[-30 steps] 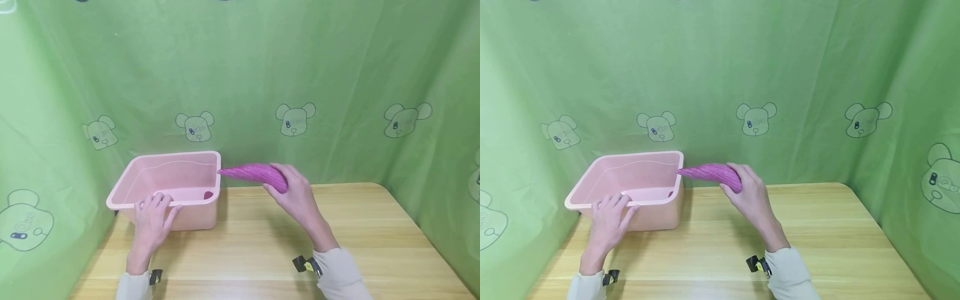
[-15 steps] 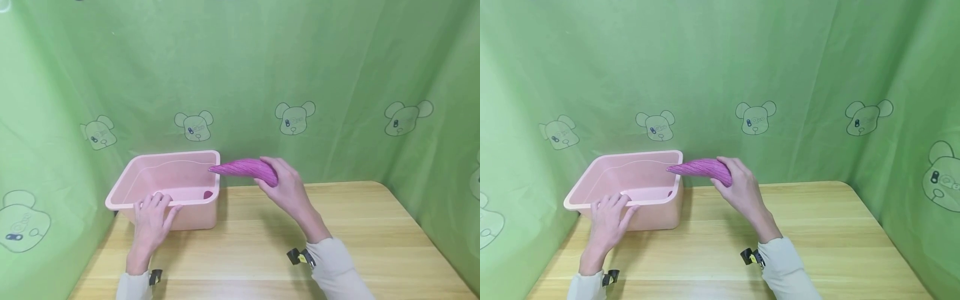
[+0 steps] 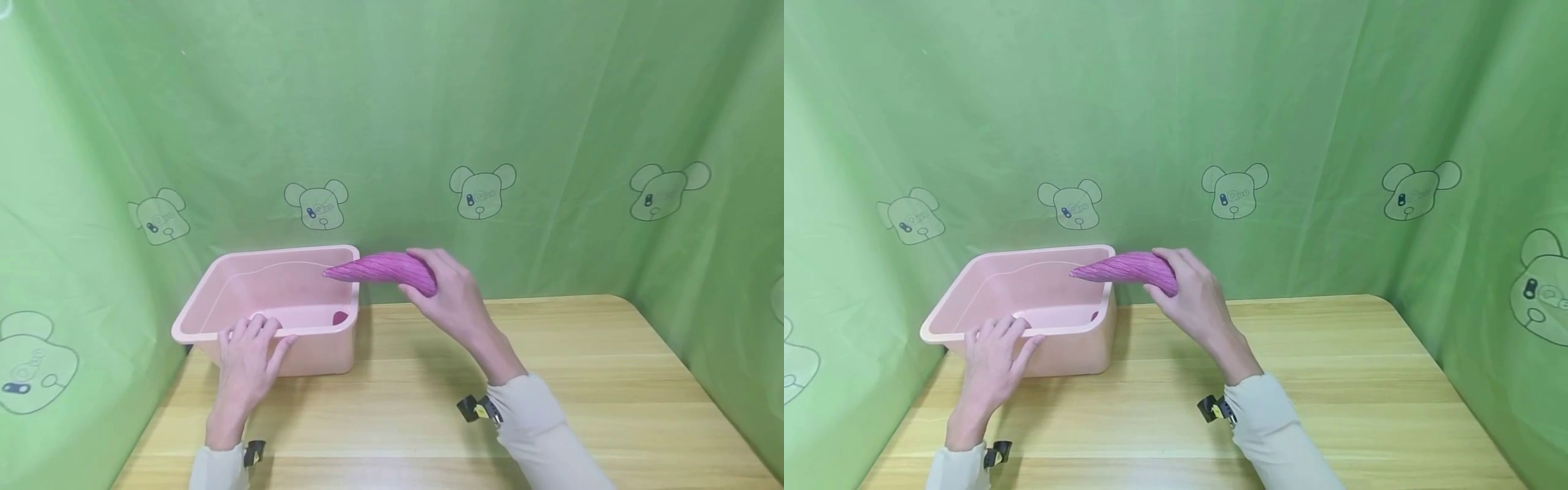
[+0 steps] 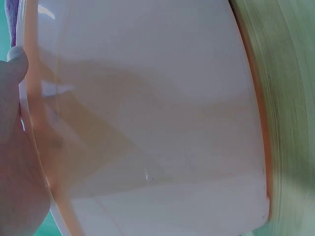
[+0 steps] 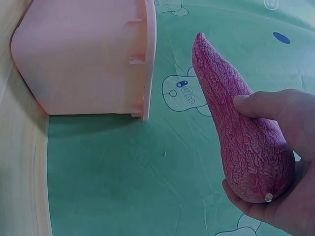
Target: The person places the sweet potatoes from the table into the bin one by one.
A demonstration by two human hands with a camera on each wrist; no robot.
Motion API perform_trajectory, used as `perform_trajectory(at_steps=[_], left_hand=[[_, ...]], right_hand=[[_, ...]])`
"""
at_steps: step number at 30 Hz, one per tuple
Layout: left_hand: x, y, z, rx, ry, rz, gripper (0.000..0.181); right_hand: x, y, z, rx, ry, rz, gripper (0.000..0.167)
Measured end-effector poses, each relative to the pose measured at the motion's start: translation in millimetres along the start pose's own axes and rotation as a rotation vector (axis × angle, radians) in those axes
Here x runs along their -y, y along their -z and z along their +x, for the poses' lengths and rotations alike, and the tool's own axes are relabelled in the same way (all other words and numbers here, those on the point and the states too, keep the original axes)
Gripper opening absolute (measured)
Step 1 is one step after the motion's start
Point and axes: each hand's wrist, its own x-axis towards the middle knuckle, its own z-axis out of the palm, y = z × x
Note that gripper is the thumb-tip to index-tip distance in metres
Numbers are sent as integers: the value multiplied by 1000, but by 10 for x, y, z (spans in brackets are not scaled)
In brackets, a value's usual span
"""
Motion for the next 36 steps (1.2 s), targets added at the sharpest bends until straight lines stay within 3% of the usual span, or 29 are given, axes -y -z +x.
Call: perform_trajectory(at_steps=[36], left_hand=[[-9,5,1,-1,-2,-5,29]], right_hand=[[252,-225,246,72,20,6,61]])
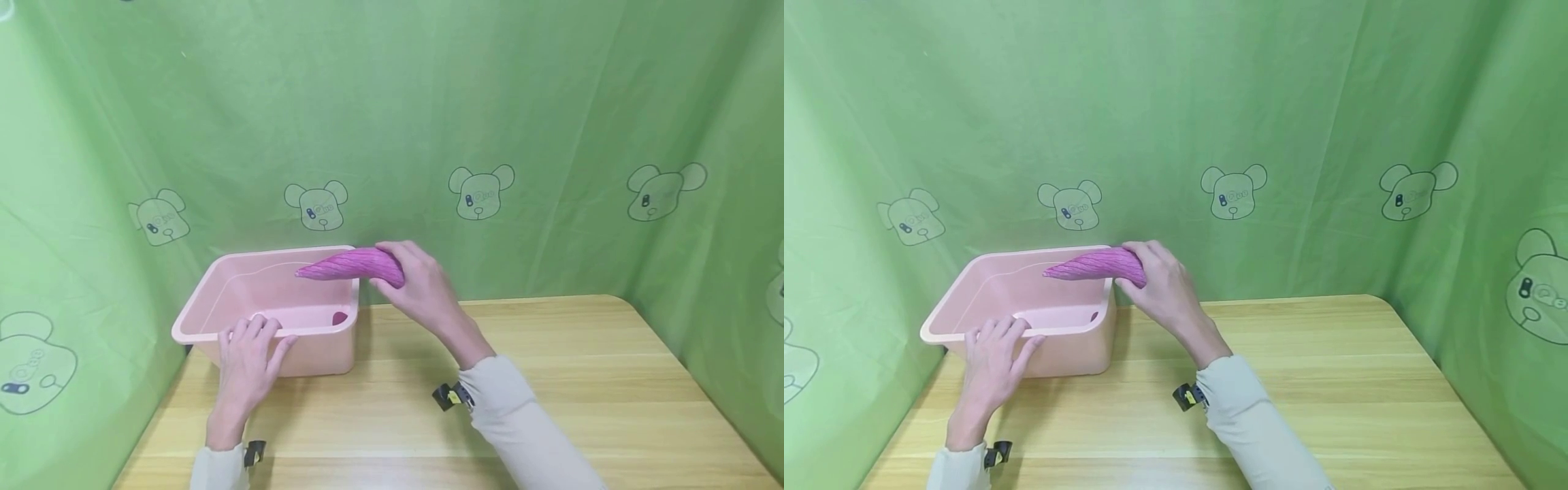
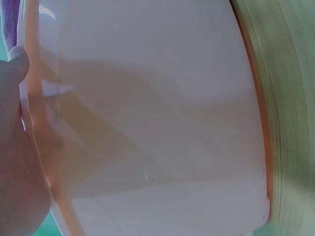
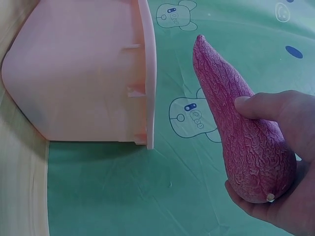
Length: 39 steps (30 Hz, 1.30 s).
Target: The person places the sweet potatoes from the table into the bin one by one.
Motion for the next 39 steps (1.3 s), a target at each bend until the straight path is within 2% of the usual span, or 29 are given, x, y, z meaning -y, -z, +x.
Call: perform_trajectory(at_steps=[18,28,33,39], left_hand=[[1,7,-2,7,13,-2,29],[-16,22,12,23,18,-1,28],[-11,23,17,18,15,-2,29],[-8,28,7,25,24,2,29]], right_hand=[[143,-205,169,71,-18,-6,57],[142,-294,239,82,-23,-27,54],[145,-344,277,116,-32,-52,55],[154,-407,308,142,-35,-34,57]])
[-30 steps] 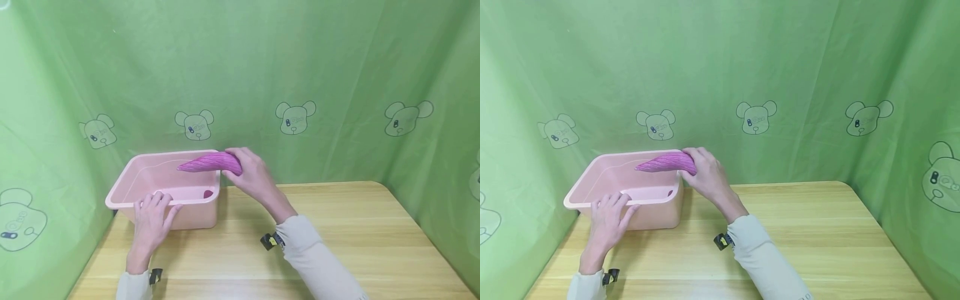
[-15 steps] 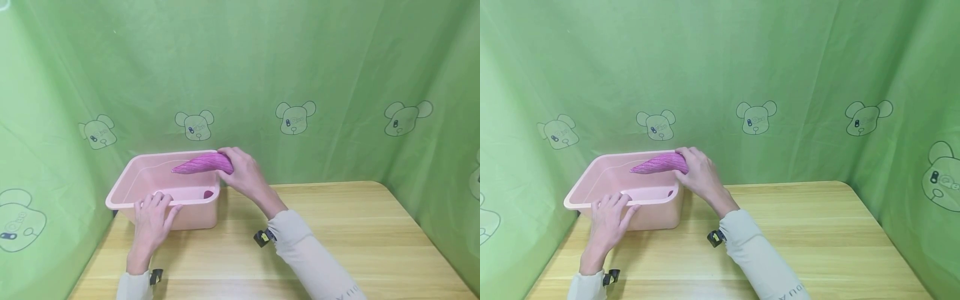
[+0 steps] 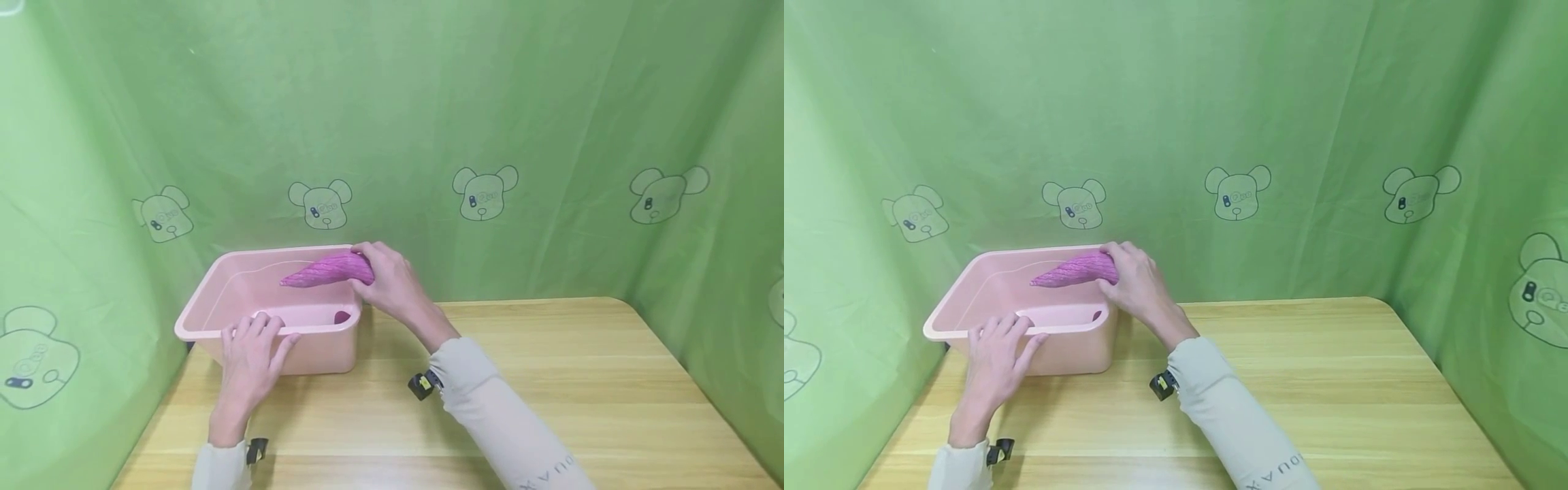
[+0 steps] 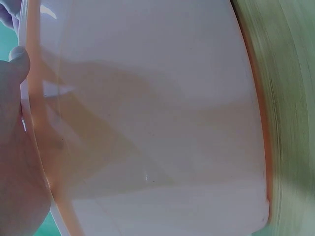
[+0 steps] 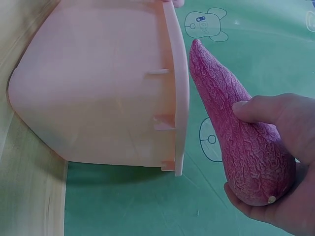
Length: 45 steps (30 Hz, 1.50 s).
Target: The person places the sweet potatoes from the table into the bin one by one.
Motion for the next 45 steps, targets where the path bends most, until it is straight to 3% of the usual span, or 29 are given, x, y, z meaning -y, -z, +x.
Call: perform_trajectory(at_steps=[22,34,45], left_hand=[[-8,-7,13,-15,-11,-6,29],[-8,-15,-1,-19,-12,1,30],[-11,-9,-1,-11,-7,2,30]], right_hand=[[153,-126,111,93,-14,36,56],[151,-219,134,51,41,30,46],[165,-250,134,70,27,40,51]])
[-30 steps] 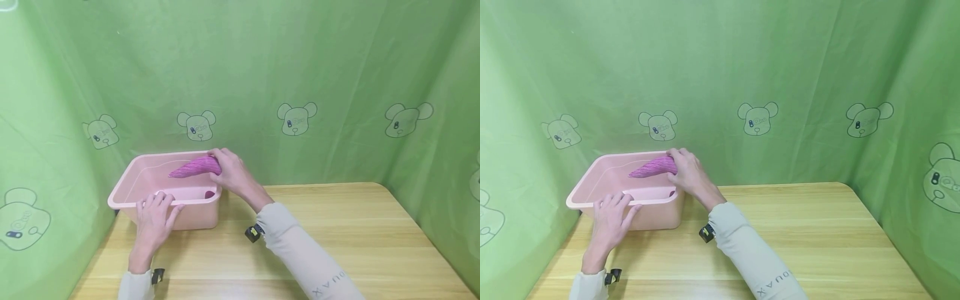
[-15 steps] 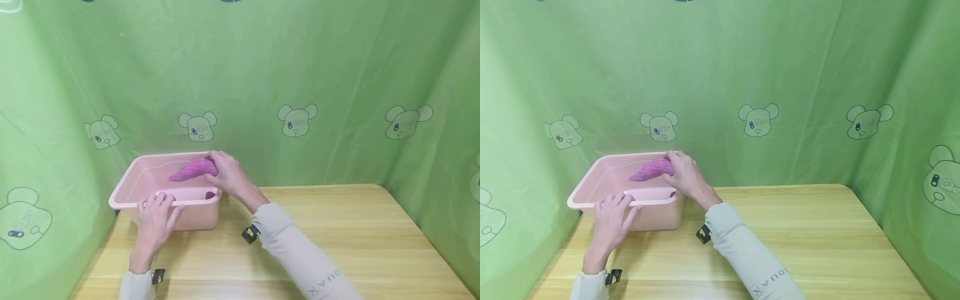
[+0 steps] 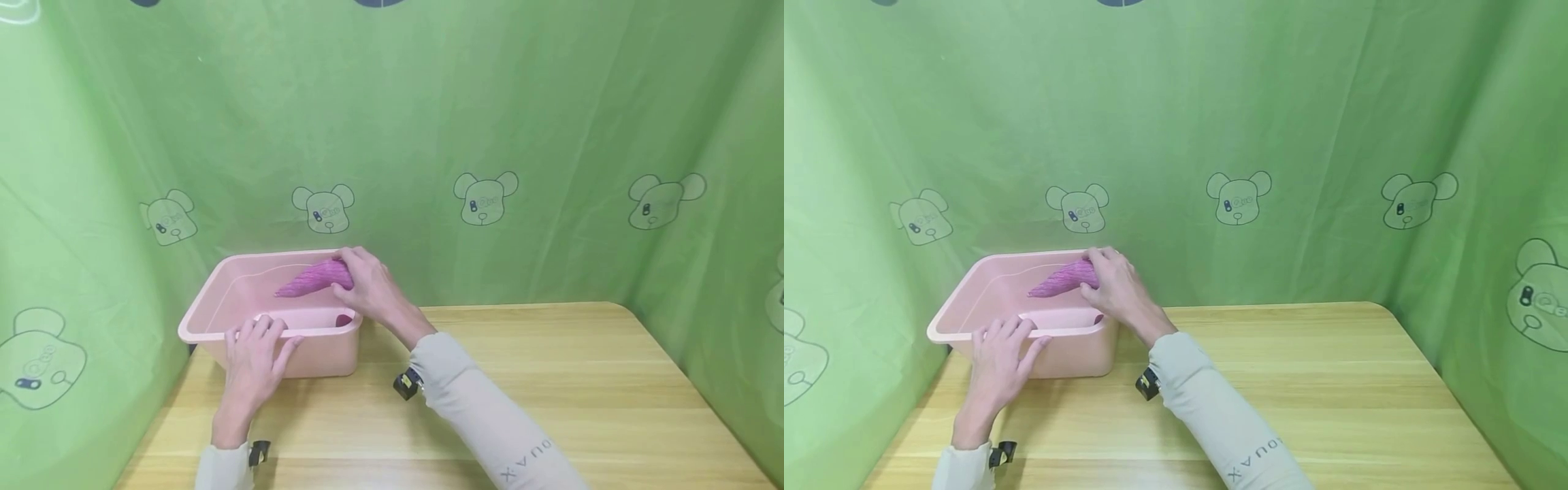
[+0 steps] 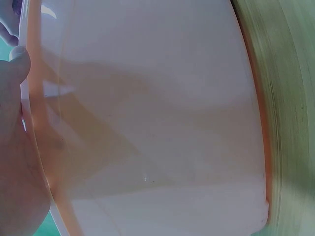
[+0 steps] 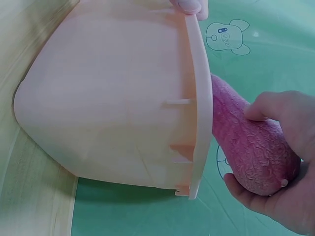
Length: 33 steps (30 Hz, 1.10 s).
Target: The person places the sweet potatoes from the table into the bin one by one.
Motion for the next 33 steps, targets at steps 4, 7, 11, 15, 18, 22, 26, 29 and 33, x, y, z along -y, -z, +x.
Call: perform_trajectory(at_steps=[4,7,11,15,18,22,26,29,33], left_hand=[[-8,6,2,-2,-2,-5,30],[-11,7,2,-4,-4,-3,30],[-11,5,4,-1,-4,0,31],[-8,5,2,1,-2,-1,31],[-2,3,-4,-2,-3,1,31],[7,-3,-15,-5,-10,10,31],[12,-6,-21,-3,-13,22,33],[11,-5,-17,-2,-13,25,33],[9,-4,-9,-3,-11,19,32]], right_hand=[[15,7,0,34,3,-25,53],[20,-2,-3,53,13,-28,54],[30,-20,-5,48,21,-17,51],[47,-40,11,34,32,-16,48],[57,-63,17,39,45,-10,47],[59,-104,11,55,60,-18,45],[64,-134,4,68,71,-53,44],[66,-150,-2,75,69,-73,47],[59,-181,-5,96,51,-78,51]])
